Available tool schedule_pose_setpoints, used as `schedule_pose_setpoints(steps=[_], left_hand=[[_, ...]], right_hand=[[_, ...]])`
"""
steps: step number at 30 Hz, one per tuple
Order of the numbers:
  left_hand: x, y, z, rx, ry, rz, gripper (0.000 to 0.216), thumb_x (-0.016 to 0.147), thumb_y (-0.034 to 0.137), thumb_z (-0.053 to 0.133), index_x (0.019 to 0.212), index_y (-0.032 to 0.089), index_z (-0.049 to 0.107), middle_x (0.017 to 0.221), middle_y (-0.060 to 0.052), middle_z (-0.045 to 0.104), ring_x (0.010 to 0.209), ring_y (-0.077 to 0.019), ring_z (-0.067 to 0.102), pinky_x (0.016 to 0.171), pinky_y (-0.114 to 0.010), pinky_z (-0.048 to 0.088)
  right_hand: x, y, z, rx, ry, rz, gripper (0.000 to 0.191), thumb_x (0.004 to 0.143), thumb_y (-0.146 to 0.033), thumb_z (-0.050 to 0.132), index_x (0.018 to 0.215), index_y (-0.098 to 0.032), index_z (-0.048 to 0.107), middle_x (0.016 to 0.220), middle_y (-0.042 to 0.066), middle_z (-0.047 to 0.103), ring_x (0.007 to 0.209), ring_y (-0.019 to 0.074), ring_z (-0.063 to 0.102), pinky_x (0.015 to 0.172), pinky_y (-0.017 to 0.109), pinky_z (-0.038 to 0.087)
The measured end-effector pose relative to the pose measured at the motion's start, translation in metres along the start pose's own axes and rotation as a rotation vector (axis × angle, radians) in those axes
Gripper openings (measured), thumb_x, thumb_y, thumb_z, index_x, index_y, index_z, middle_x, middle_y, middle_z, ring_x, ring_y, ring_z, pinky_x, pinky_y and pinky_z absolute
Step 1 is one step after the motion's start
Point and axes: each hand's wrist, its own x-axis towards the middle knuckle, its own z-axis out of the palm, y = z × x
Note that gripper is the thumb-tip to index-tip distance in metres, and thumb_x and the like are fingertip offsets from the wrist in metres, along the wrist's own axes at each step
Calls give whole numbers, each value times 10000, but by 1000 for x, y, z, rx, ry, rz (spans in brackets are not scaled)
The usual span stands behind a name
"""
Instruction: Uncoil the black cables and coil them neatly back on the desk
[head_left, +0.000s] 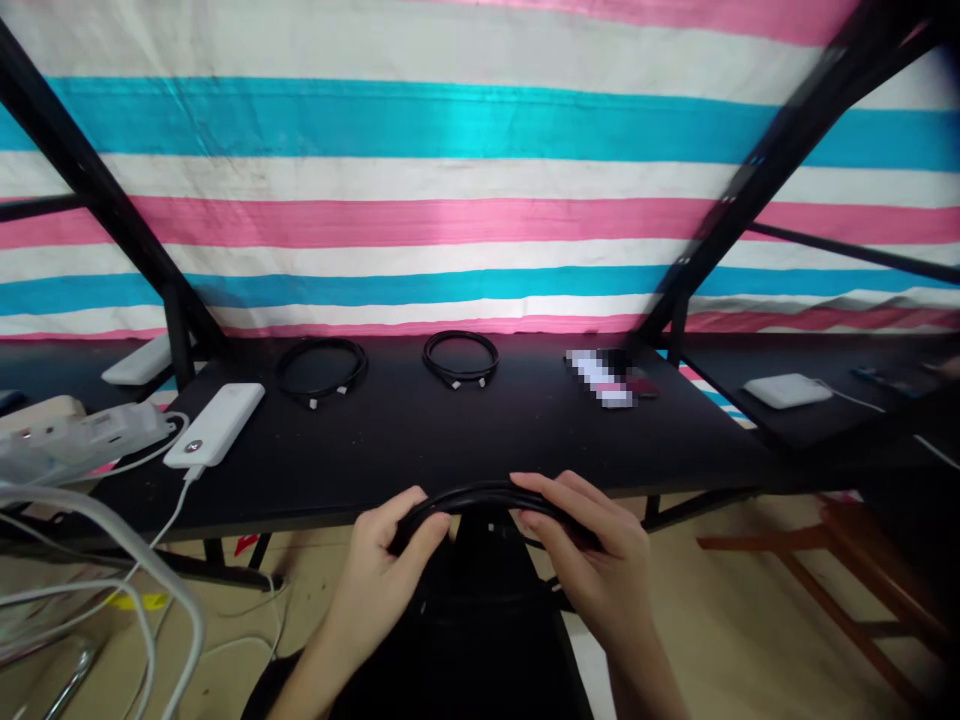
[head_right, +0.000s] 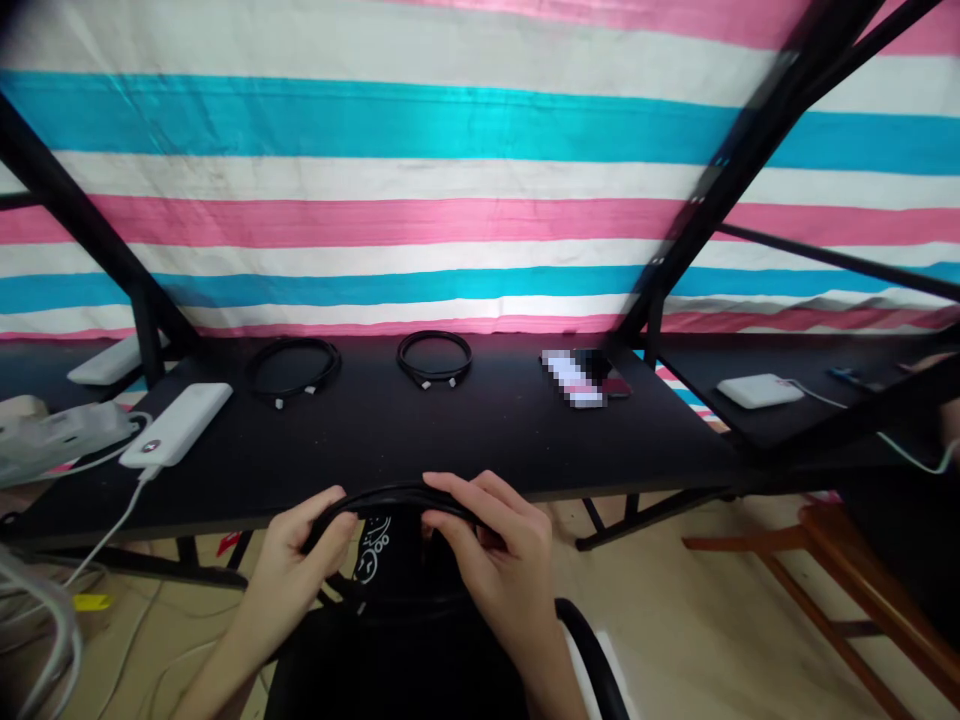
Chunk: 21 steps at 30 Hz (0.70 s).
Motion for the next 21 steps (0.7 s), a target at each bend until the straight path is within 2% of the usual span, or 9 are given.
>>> schedule_pose_setpoints(steps=[2,4,6,7,10,13,17,21], left_hand=[[0,-9,0,-142,-41,-100,356,791,418,626,567,153,547,456,59,314,417,-54,236,391,-188,204],[0,-15,-1,-301,-43,-179,432,777,473,635,530,153,484,444,78,235,418,-39,166,393,-182,162],[1,-17,-2,-458,31,-218,503,717,482,699,487,166,381,437,97,179,414,-26,134,392,-170,153],[2,-16,-3,-533,95,-235,535,670,467,745,484,174,337,437,104,163,410,-22,128,386,-162,156],[5,-9,-5,-763,254,-291,586,605,420,797,498,191,268,434,114,143,389,-24,100,344,-152,140],[6,-4,-3,-930,290,-307,600,638,385,776,495,194,226,425,110,122,378,-34,68,318,-164,96],[6,-4,-1,-1045,298,-331,655,638,358,782,486,189,168,422,105,108,376,-31,51,322,-182,89],[11,-2,-7,-1093,330,-379,619,677,325,744,482,190,173,415,100,120,362,-33,61,317,-193,88]], right_hand=[[2,1,-2,-2,82,39,224,785,-214,653,969,-301,748,662,2,595,516,107,473,432,217,364],[2,2,-3,13,143,112,204,773,-230,664,941,-303,754,741,17,649,607,134,542,523,238,434],[2,4,-4,82,122,198,194,750,-264,689,932,-290,753,797,28,670,696,157,579,621,267,472],[1,6,-3,139,79,251,192,741,-289,699,925,-275,751,776,30,661,686,155,574,621,271,471],[-1,8,2,391,-29,459,207,743,-389,698,821,-200,729,596,3,538,502,87,426,458,217,352],[-1,7,7,649,-14,600,300,732,-461,705,726,-163,671,511,-40,399,440,39,251,414,199,187],[2,8,9,860,-40,624,295,737,-451,716,771,-163,659,469,-92,232,438,31,148,430,200,115],[-2,21,4,895,-190,574,317,749,-460,705,862,-168,655,484,-95,243,421,32,159,404,187,148]])
